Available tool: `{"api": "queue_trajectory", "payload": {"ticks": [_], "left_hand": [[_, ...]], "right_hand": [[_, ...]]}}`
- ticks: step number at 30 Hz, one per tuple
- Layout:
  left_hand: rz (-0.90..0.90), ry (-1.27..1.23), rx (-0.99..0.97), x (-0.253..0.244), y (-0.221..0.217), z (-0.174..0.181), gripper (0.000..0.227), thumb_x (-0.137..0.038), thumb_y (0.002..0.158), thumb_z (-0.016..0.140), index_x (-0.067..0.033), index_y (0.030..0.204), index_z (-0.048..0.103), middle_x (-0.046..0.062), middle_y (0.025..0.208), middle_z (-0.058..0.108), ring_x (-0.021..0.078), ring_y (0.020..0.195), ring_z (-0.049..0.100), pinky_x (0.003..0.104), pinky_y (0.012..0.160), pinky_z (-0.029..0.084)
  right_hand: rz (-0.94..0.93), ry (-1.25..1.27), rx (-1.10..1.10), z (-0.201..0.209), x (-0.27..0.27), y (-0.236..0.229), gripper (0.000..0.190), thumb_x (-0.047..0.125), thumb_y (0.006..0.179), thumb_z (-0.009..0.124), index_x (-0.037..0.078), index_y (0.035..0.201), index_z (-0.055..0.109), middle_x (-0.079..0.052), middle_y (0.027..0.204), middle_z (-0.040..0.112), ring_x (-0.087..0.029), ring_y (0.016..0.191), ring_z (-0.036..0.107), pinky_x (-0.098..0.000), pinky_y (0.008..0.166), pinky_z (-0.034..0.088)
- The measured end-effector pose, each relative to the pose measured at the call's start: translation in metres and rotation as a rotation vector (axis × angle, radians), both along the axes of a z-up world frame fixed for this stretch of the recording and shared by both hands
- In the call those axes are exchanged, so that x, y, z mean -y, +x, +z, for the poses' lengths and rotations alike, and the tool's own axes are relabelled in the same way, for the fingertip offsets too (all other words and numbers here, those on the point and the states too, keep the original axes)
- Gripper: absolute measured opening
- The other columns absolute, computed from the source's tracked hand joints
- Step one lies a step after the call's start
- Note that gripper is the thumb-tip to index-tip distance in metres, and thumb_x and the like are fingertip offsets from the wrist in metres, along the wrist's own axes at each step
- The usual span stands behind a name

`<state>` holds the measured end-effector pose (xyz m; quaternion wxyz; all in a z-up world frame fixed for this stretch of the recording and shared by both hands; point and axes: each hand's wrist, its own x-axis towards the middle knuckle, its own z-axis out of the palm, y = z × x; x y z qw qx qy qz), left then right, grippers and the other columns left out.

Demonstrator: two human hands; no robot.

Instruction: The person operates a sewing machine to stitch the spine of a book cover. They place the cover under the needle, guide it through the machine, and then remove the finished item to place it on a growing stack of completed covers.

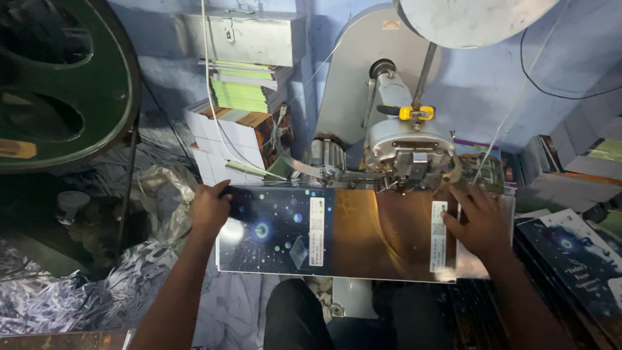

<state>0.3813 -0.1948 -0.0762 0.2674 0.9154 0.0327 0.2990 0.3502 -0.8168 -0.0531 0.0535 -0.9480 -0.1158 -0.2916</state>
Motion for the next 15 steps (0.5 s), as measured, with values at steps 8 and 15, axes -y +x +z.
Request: {"api": "queue_trajectory", "payload": {"ticks": [8, 15], "left_hand": [[-0.007, -0.059, -0.012, 0.017, 0.002, -0.002, 0.044, -0.010, 0.080, 0.078, -0.0175, 0.123, 0.077, 0.022, 0.102, 0.059, 0.0382, 0.094, 0.062, 0.045, 0.090, 0.052], [0.035, -0.062, -0.071, 0.025, -0.001, 0.008, 0.044, -0.012, 0.080, 0.079, -0.0196, 0.124, 0.076, 0.021, 0.105, 0.058, 0.0381, 0.096, 0.062, 0.045, 0.088, 0.052]], "right_hand": [[-0.022, 0.069, -0.123, 0.005, 0.013, -0.002, 0.070, 0.050, 0.083, 0.067, 0.018, 0.146, 0.059, -0.018, 0.140, 0.057, -0.037, 0.135, 0.052, -0.0557, 0.117, 0.038], [0.079, 0.078, 0.067, 0.002, 0.013, -0.007, 0.067, 0.048, 0.085, 0.067, 0.015, 0.143, 0.059, -0.022, 0.147, 0.055, -0.041, 0.141, 0.050, -0.0563, 0.119, 0.035]]}}
